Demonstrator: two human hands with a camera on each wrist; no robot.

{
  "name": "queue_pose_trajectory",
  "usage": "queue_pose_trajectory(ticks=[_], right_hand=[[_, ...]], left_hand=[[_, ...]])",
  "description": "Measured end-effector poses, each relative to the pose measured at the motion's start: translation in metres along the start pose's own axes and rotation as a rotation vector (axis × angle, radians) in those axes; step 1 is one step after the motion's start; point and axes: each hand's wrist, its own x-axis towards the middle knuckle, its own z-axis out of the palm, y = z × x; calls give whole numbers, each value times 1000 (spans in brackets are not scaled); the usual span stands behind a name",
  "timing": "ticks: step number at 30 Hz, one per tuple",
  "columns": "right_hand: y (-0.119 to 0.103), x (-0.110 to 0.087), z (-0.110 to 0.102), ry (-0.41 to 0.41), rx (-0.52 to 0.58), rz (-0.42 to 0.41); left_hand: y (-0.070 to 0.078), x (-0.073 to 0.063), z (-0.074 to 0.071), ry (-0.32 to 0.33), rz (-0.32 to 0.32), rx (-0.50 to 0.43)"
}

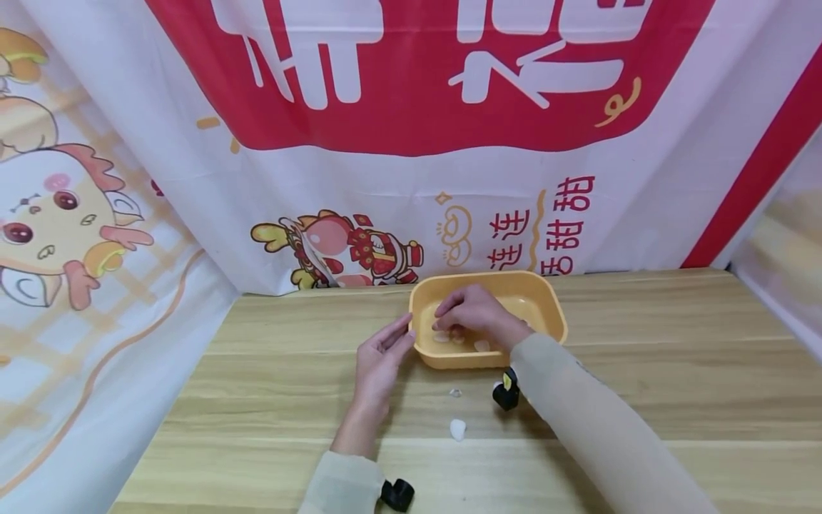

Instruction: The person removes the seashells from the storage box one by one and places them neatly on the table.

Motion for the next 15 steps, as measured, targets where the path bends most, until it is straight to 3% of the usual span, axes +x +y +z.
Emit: queue_pose_trajectory(ticks=[15], right_hand=[[4, 2, 2, -40, -178, -59]], left_hand=[[1, -2, 1, 5, 4, 9]])
